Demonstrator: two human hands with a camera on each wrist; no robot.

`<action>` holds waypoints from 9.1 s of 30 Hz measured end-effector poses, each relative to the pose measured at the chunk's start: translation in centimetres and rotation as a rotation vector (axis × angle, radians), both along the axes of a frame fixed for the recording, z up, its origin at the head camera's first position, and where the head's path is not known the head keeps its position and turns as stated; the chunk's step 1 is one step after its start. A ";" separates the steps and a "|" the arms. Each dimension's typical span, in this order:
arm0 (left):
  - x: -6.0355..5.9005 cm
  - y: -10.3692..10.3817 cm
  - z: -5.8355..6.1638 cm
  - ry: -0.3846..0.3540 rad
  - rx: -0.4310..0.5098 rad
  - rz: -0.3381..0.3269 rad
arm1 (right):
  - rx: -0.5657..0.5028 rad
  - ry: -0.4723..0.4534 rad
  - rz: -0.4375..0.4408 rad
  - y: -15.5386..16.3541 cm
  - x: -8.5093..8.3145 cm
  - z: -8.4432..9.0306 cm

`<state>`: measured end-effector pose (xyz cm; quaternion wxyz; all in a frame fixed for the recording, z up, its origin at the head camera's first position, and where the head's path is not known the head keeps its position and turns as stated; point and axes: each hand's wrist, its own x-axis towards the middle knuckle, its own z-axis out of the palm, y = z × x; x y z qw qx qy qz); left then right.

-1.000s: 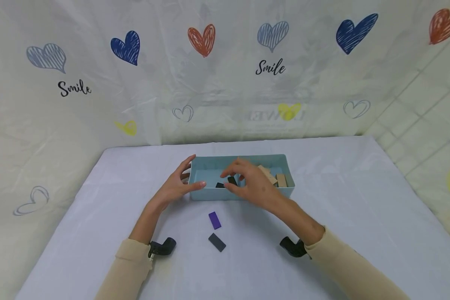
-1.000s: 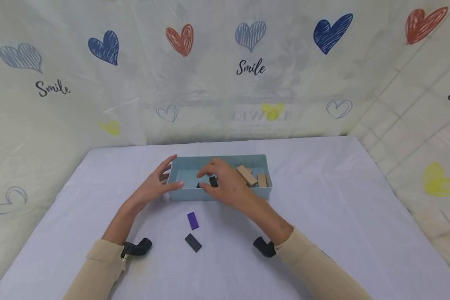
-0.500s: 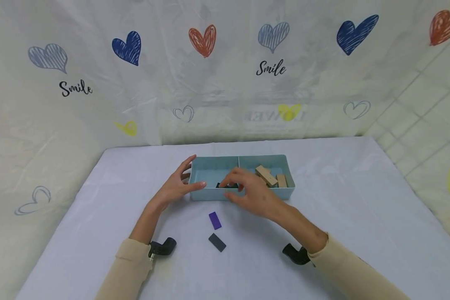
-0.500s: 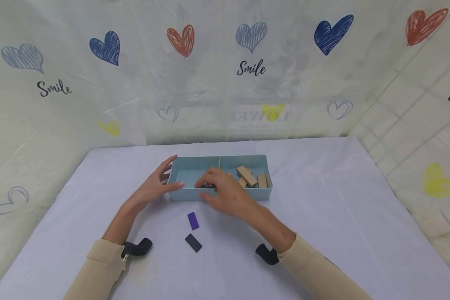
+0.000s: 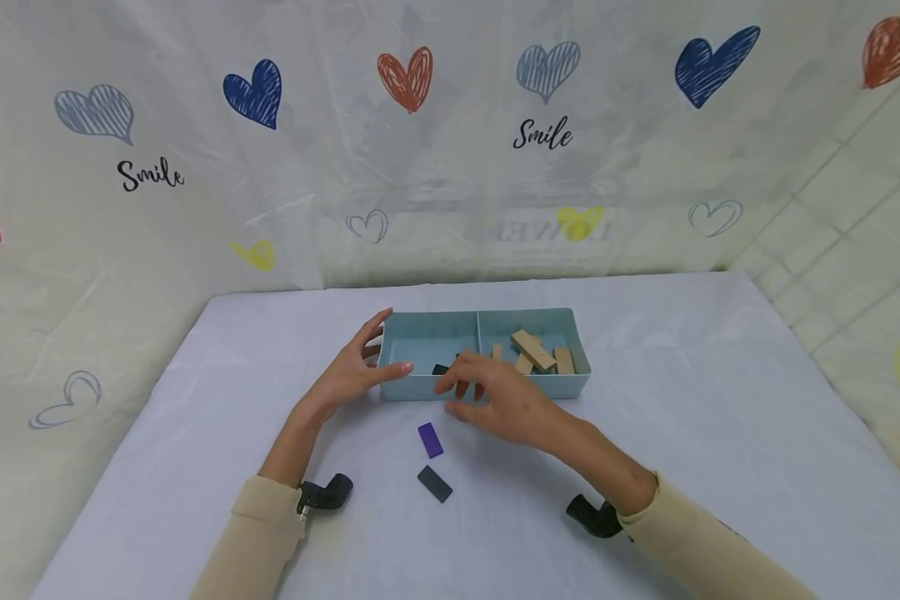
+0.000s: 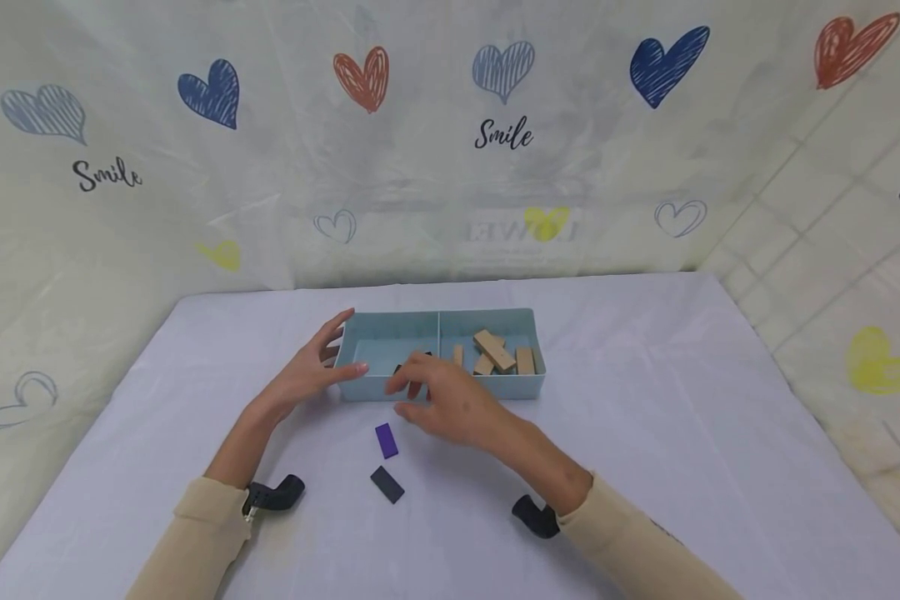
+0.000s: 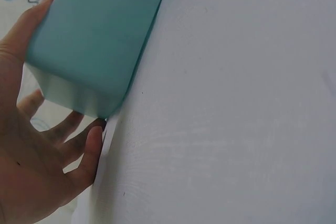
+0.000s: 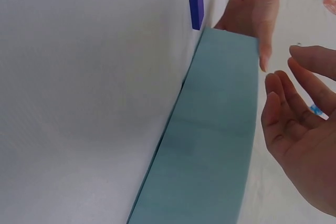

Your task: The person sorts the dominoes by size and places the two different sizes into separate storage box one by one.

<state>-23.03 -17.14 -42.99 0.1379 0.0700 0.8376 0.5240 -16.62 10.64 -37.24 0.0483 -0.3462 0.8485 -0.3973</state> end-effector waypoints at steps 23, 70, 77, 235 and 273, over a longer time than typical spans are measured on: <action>0.1 0.0 -0.1 0.001 -0.010 0.000 | 0.187 -0.152 0.051 -0.7 0.5 -0.9; -0.2 0.0 -0.1 0.021 -0.008 -0.011 | 0.313 -0.193 0.105 -2.6 0.3 -3.3; -0.1 -0.1 -0.2 0.014 -0.004 -0.011 | 0.332 -0.149 0.131 -3.1 0.2 -3.4; 0.0 0.1 0.0 -0.008 0.022 0.004 | -0.107 0.126 -0.129 0.0 -3.9 1.2; 0.1 0.1 0.0 -0.005 0.020 -0.002 | -0.023 0.047 0.010 -0.5 -0.9 0.9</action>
